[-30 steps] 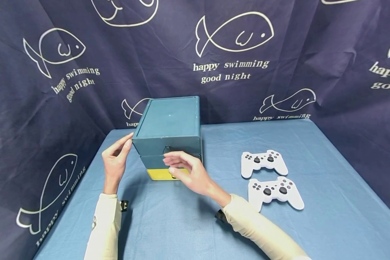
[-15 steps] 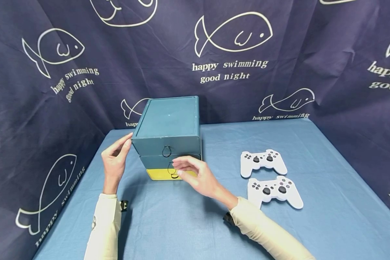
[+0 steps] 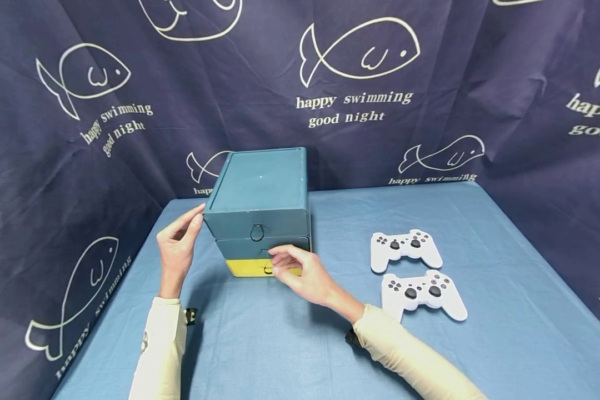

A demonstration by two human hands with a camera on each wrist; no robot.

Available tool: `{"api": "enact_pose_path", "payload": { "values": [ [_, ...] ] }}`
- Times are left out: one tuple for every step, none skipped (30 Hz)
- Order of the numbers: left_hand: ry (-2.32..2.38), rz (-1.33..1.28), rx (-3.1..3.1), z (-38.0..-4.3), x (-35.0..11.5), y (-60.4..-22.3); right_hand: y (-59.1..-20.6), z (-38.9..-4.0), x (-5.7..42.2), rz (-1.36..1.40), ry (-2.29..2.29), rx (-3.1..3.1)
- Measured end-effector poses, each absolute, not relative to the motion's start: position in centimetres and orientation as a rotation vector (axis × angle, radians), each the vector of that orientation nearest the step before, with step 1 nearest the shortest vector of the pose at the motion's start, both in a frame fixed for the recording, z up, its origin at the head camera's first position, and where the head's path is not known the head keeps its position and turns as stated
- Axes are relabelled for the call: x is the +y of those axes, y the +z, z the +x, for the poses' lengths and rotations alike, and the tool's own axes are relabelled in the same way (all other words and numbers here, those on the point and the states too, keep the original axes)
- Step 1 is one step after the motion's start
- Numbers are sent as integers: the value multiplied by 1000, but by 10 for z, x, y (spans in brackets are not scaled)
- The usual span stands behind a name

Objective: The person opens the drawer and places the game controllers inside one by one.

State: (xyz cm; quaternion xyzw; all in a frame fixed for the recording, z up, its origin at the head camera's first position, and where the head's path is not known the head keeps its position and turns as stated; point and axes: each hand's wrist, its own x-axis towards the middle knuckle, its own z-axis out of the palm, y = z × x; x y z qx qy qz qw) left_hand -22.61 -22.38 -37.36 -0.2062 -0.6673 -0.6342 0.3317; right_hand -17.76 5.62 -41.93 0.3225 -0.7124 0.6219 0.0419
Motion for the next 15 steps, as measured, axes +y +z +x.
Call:
{"api": "enact_pose_path", "payload": {
  "values": [
    [-1646,-536,-1751,-226,-224,-374,-420,-178,56,987,1902,-2190],
    [-1646,-535,-1752,-226,-224,-374,-420,-178,56,988,1904,-2198],
    [-1643,-535,-1754,-226,-224,-374,-420,-178,56,991,1905,-2205],
    [-1652,-536,-1747,-226,-224,-374,-420,-178,56,997,1908,-2209],
    [-1648,-537,-1748,-226,-224,-373,-421,-179,56,1005,1912,-2212],
    [-1645,-539,-1748,-226,-224,-373,-421,-179,56,1014,1916,-2215],
    [-1635,-536,-1752,-226,-224,-373,-421,-180,55,1024,1919,-2216],
    [-1646,-538,-1743,-226,-224,-373,-421,-180,55,1032,1925,-2216],
    [-1657,-539,-1733,-226,-224,-373,-422,-181,54,1036,1930,-2219],
    [-1648,-538,-1740,-226,-224,-373,-422,-181,54,1038,1940,-2221],
    [-1641,-537,-1746,-226,-224,-373,-422,-181,53,1036,1948,-2228],
    [-1643,-535,-1745,-226,-224,-373,-422,-182,52,1033,1955,-2237],
    [-1645,-533,-1744,-226,-224,-373,-422,-182,51,1031,1965,-2245],
    [-1643,-533,-1746,-227,-224,-374,-422,-182,50,1029,1975,-2253],
    [-1642,-532,-1746,-226,-224,-374,-422,-182,49,1028,1983,-2259]
  ]
}}
